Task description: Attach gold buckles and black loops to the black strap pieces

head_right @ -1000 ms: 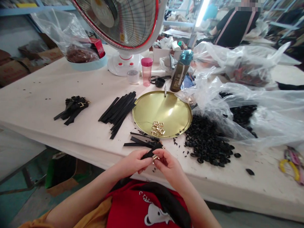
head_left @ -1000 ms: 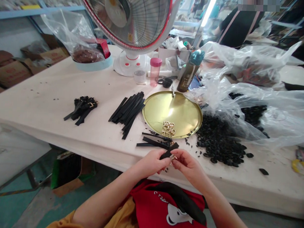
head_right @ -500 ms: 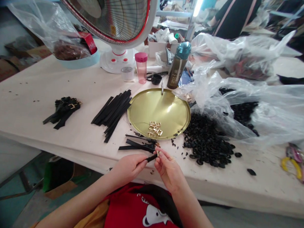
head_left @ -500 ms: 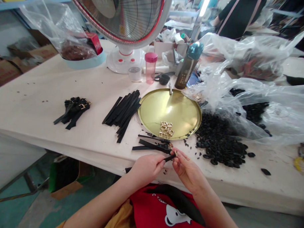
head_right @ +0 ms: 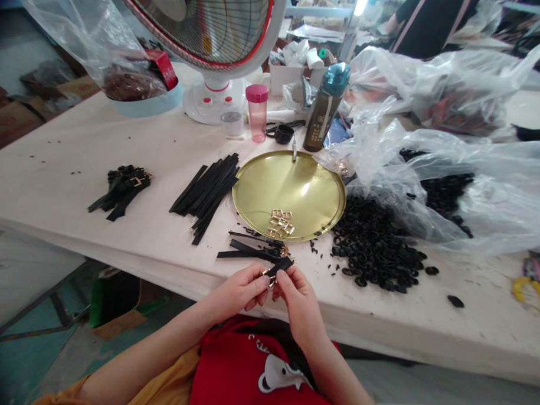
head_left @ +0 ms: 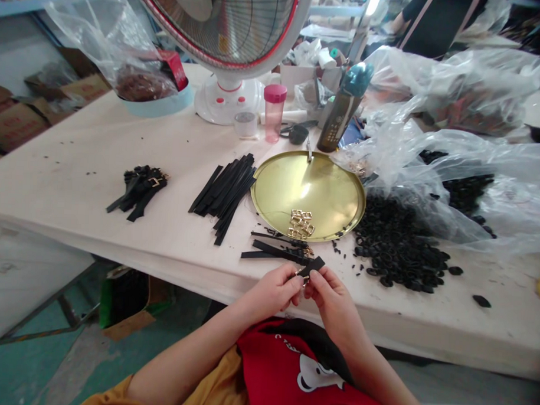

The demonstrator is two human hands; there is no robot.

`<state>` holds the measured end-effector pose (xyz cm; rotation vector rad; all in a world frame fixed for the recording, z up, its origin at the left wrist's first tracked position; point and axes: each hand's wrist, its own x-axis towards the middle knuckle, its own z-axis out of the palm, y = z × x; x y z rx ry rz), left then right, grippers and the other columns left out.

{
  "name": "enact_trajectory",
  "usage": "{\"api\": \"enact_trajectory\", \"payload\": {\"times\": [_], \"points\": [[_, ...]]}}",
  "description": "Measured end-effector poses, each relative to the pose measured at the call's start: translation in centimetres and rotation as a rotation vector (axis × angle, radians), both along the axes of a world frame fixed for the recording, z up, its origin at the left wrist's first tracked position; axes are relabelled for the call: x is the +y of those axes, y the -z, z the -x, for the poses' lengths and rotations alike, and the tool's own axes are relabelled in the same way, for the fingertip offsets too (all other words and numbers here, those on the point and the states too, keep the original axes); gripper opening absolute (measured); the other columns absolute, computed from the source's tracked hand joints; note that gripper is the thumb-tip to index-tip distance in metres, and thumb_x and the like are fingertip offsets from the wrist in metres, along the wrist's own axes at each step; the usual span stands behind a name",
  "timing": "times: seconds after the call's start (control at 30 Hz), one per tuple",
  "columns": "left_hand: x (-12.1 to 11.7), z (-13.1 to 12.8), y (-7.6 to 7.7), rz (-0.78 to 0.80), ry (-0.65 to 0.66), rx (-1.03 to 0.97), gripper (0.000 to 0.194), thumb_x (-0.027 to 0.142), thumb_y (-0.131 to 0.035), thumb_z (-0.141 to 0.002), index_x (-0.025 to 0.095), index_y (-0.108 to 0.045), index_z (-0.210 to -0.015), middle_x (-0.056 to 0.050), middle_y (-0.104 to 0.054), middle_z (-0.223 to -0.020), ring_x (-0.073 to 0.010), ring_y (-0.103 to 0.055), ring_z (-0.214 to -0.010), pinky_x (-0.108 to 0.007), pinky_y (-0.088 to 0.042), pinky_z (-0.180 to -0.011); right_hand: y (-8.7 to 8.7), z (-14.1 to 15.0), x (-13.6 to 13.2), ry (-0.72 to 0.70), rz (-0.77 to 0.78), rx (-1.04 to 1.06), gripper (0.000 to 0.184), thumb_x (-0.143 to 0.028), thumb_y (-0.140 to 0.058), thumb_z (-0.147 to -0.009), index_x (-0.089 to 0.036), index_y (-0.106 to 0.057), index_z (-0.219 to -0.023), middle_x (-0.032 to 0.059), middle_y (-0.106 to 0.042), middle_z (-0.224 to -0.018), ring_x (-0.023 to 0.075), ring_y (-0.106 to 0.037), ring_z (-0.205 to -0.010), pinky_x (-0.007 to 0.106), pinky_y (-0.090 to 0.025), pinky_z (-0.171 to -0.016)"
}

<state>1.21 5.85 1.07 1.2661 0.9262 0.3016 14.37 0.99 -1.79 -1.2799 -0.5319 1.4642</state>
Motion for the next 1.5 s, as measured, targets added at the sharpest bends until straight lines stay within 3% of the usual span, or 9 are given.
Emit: {"api": "enact_trajectory", "payload": {"times": [0.17, 0.37, 0.5, 0.77, 0.9, 1.0, 1.13, 1.3, 1.5], "points": [[-0.9, -0.1, 0.3, -0.042, -0.041, 0.038, 0.019, 0.031, -0.036, -0.082, 0.016, -0.043, -0.071, 0.005, -0.045, -0.054, -0.0054, -0.035, -0.042, -0.018, -0.028, -0.043, -0.4, 0.3, -0.3, -0.022, 0.024, 0.079, 0.018, -0.038, -0.058, -0.073, -0.020, -0.053, -0.074, -0.0017, -0.053, -0.067, 0.0116, -0.047, -0.057, 0.026, -0.042, -0.058], [-1.8, 0.0, -0.1, -0.226, -0.029, 0.155, 0.020, 0.029, -0.038, -0.081, 0.017, -0.044, -0.066, 0.004, -0.048, -0.056, -0.0085, -0.043, -0.053, -0.021, -0.032, -0.053, -1.0, -0.2, -1.4, -0.091, -0.141, -0.580, 0.017, -0.036, -0.056, -0.075, -0.019, -0.054, -0.074, 0.0006, -0.055, -0.069, 0.0146, -0.049, -0.065, 0.028, -0.040, -0.062], [-2.4, 0.0, -0.7, -0.298, -0.014, 0.186, 0.019, 0.028, -0.038, -0.081, 0.018, -0.045, -0.068, 0.004, -0.049, -0.058, -0.0093, -0.044, -0.055, -0.022, -0.032, -0.054, -1.2, -0.4, -1.8, -0.006, -0.324, -0.914, 0.013, -0.031, -0.055, -0.076, -0.019, -0.052, -0.071, 0.0014, -0.052, -0.072, 0.0160, -0.048, -0.071, 0.029, -0.039, -0.066], [-2.4, 0.6, -0.5, -0.182, -0.027, 0.090, 0.029, 0.044, -0.044, -0.080, 0.017, -0.043, -0.070, 0.006, -0.046, -0.049, -0.0074, -0.040, -0.042, -0.020, -0.032, -0.045, -2.0, -0.6, -1.9, -0.187, -0.275, -0.481, 0.018, -0.034, -0.049, -0.080, -0.019, -0.047, -0.069, -0.0038, -0.044, -0.061, 0.0104, -0.041, -0.057, 0.023, -0.037, -0.054], [-2.3, 0.3, 0.4, -0.172, -0.060, 0.048, 0.029, 0.039, -0.046, -0.080, 0.017, -0.044, -0.099, 0.003, -0.056, -0.066, -0.0088, -0.049, -0.047, -0.021, -0.037, -0.049, -2.0, -1.1, -2.3, -0.293, -0.339, -0.492, 0.018, -0.032, -0.044, -0.084, -0.018, -0.052, -0.075, -0.0007, -0.052, -0.068, 0.0116, -0.048, -0.064, 0.024, -0.039, -0.060], [-2.0, 0.0, 0.5, -0.281, 0.041, 0.103, 0.025, 0.034, -0.039, -0.083, 0.018, -0.049, -0.100, 0.003, -0.054, -0.065, -0.0104, -0.049, -0.055, -0.022, -0.037, -0.056, -1.4, -3.1, -1.8, -0.390, -0.307, -0.599, 0.020, -0.033, -0.047, -0.083, -0.017, -0.057, -0.078, 0.0008, -0.056, -0.071, 0.0131, -0.050, -0.067, 0.025, -0.040, -0.061], [-0.7, 0.0, 1.2, -0.303, -0.007, 0.203, 0.025, 0.038, -0.036, -0.084, 0.018, -0.050, -0.077, 0.004, -0.049, -0.056, -0.0119, -0.046, -0.056, -0.023, -0.034, -0.057, -0.6, -8.7, 0.5, -0.105, -0.188, -0.856, 0.024, -0.040, -0.049, -0.080, -0.019, -0.059, -0.081, 0.0003, -0.055, -0.065, 0.0144, -0.049, -0.062, 0.027, -0.039, -0.059], [0.9, -0.3, 2.3, -0.203, -0.052, 0.192, 0.025, 0.039, -0.038, -0.083, 0.017, -0.050, -0.081, 0.005, -0.044, -0.054, -0.0116, -0.043, -0.053, -0.023, -0.034, -0.056, -0.6, -15.4, 4.1, 0.085, -0.097, -1.311, 0.022, -0.038, -0.049, -0.079, -0.018, -0.059, -0.082, 0.0038, -0.059, -0.075, 0.0170, -0.052, -0.067, 0.030, -0.040, -0.065], [1.7, -1.0, 2.2, -0.138, -0.038, 0.180, 0.026, 0.039, -0.039, -0.082, 0.016, -0.050, -0.084, 0.006, -0.042, -0.053, -0.0109, -0.041, -0.052, -0.022, -0.033, -0.054, 0.2, -16.5, 7.3, -0.173, -0.149, -1.615, 0.018, -0.026, -0.045, -0.081, -0.020, -0.062, -0.086, 0.0042, -0.057, -0.085, 0.0165, -0.055, -0.073, 0.028, -0.040, -0.067]]}}
